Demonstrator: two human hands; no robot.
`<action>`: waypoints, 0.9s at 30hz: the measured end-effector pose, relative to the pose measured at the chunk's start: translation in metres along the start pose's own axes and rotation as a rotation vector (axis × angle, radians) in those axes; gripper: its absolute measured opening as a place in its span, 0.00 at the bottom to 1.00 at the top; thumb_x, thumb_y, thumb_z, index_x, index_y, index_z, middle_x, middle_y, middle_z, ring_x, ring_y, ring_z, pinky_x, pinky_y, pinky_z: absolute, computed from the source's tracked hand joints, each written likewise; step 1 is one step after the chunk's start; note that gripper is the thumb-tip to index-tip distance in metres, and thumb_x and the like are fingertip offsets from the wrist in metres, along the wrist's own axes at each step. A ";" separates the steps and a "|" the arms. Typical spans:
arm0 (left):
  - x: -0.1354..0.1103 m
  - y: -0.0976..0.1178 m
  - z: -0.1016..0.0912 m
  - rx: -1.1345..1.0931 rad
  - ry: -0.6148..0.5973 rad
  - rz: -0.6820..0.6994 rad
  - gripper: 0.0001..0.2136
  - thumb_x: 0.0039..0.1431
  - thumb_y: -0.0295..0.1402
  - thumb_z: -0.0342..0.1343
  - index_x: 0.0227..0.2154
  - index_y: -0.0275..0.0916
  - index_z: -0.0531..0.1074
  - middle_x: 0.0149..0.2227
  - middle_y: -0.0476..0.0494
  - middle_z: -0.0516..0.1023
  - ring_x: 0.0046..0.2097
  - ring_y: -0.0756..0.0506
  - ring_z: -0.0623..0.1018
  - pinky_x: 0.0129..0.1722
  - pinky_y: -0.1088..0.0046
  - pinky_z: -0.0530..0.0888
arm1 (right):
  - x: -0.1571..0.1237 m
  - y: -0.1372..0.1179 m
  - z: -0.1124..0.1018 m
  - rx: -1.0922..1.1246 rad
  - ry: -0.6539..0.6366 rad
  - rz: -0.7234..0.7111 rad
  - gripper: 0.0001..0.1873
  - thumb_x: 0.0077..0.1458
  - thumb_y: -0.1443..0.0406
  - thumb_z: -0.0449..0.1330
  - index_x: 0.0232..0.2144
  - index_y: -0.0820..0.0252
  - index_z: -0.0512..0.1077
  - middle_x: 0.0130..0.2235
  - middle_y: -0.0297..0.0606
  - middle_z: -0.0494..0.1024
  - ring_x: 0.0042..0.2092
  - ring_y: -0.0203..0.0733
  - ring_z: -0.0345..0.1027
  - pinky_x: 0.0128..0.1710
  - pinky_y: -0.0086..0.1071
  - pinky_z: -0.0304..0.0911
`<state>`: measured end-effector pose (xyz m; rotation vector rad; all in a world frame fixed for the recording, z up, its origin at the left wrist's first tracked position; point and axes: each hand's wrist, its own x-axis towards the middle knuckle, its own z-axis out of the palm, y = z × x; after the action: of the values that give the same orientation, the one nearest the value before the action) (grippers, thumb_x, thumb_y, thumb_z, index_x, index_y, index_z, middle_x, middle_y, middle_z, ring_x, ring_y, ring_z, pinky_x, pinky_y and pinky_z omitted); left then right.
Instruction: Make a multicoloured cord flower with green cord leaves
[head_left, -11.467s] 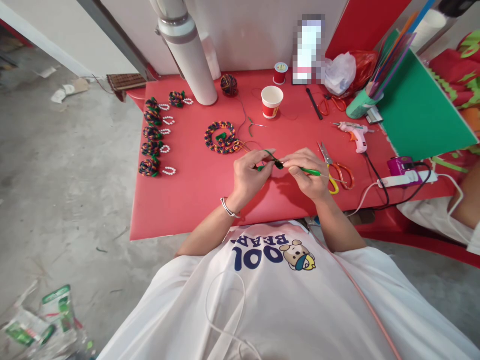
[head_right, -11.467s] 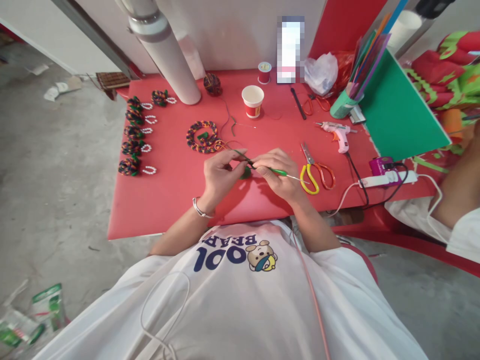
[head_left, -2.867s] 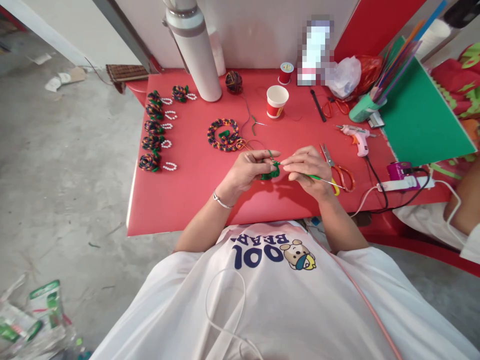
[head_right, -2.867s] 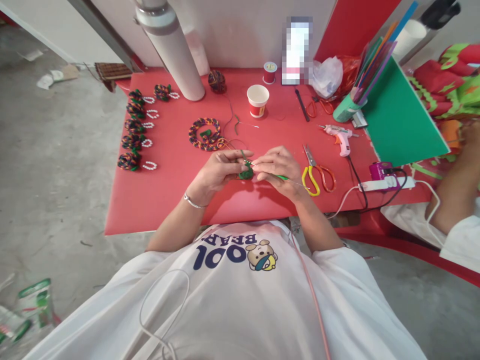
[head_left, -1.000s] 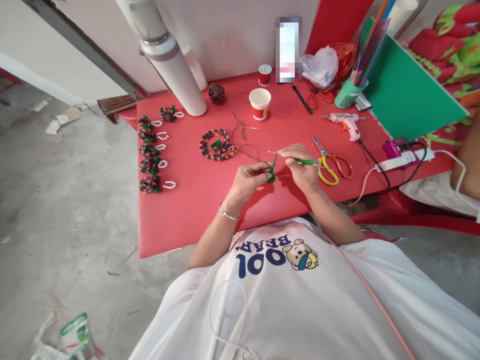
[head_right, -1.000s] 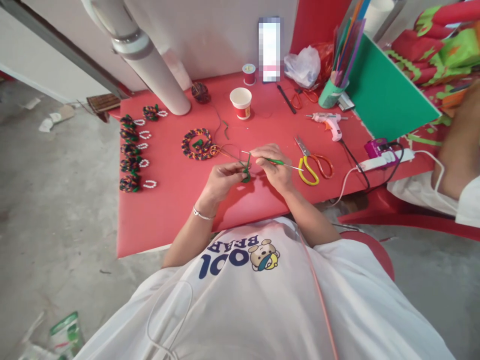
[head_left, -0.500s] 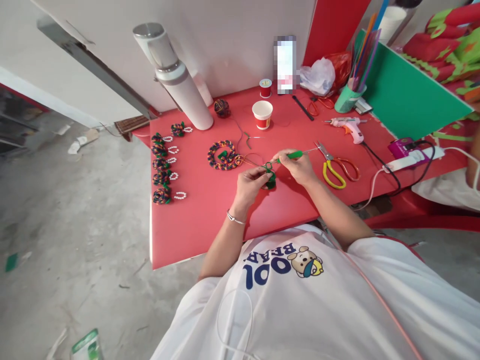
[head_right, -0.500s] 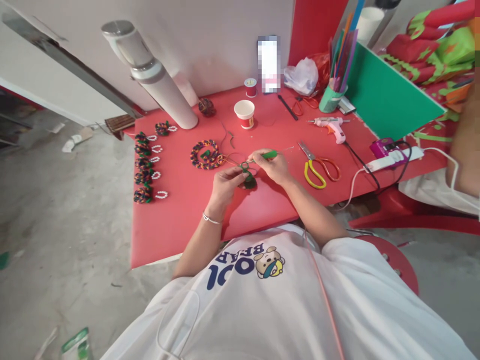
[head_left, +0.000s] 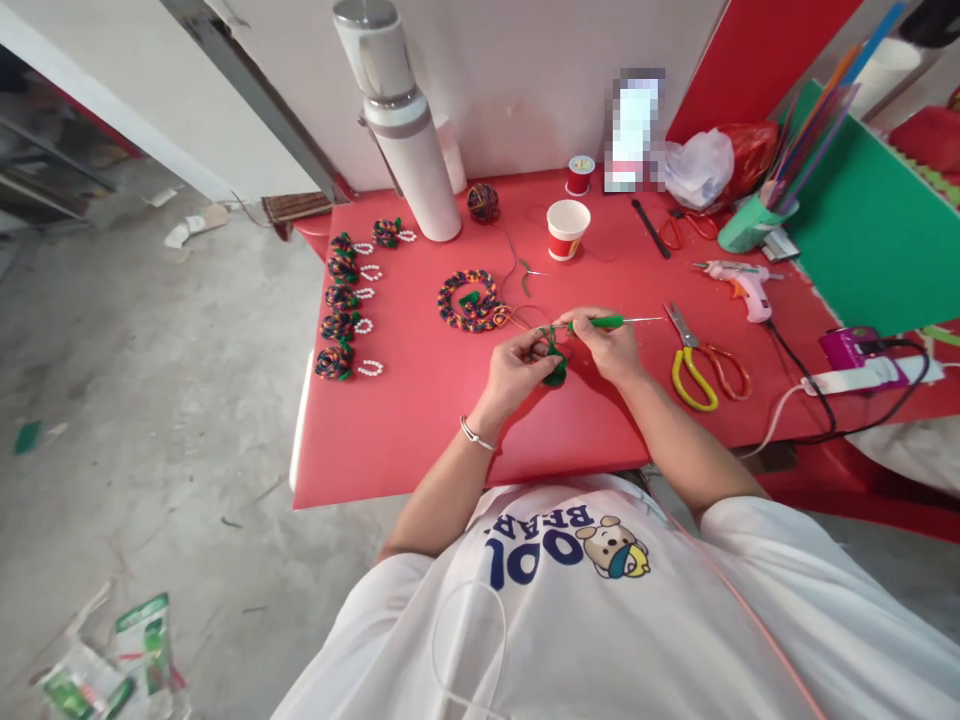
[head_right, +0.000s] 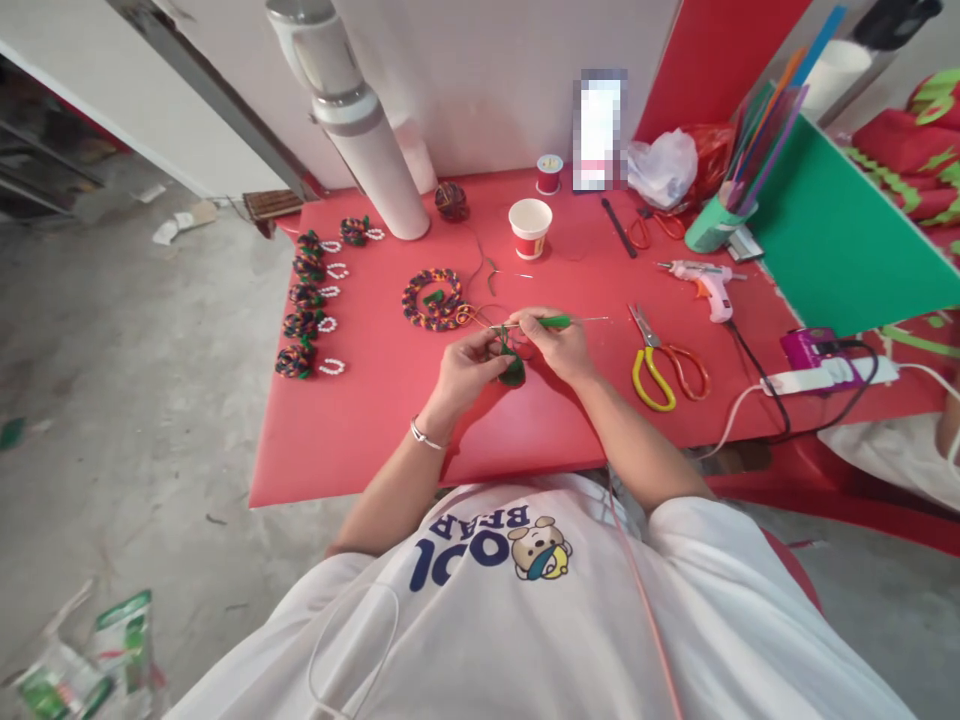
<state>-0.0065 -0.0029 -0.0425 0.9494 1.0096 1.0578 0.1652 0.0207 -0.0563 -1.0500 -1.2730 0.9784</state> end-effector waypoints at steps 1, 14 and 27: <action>0.000 -0.001 0.000 -0.003 -0.006 0.008 0.17 0.42 0.29 0.75 0.38 0.36 0.83 0.25 0.54 0.73 0.26 0.55 0.69 0.26 0.78 0.67 | -0.001 -0.001 0.000 -0.003 0.000 0.001 0.24 0.56 0.40 0.70 0.34 0.53 0.85 0.36 0.37 0.88 0.38 0.43 0.82 0.43 0.37 0.77; 0.002 -0.007 -0.008 0.186 -0.033 0.191 0.09 0.52 0.39 0.72 0.30 0.39 0.86 0.38 0.40 0.82 0.35 0.48 0.79 0.28 0.75 0.74 | -0.006 0.001 0.009 0.226 -0.008 0.110 0.27 0.45 0.37 0.75 0.33 0.51 0.85 0.38 0.37 0.88 0.40 0.45 0.83 0.45 0.40 0.78; 0.001 -0.003 -0.001 0.317 0.118 0.425 0.09 0.54 0.39 0.70 0.32 0.39 0.86 0.42 0.39 0.83 0.45 0.44 0.80 0.43 0.71 0.78 | -0.007 0.005 0.012 0.398 -0.032 0.211 0.28 0.42 0.39 0.77 0.34 0.53 0.84 0.34 0.35 0.87 0.28 0.34 0.74 0.29 0.30 0.71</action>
<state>-0.0066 -0.0023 -0.0461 1.4172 1.1212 1.3395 0.1530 0.0156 -0.0630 -0.8671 -0.9507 1.3499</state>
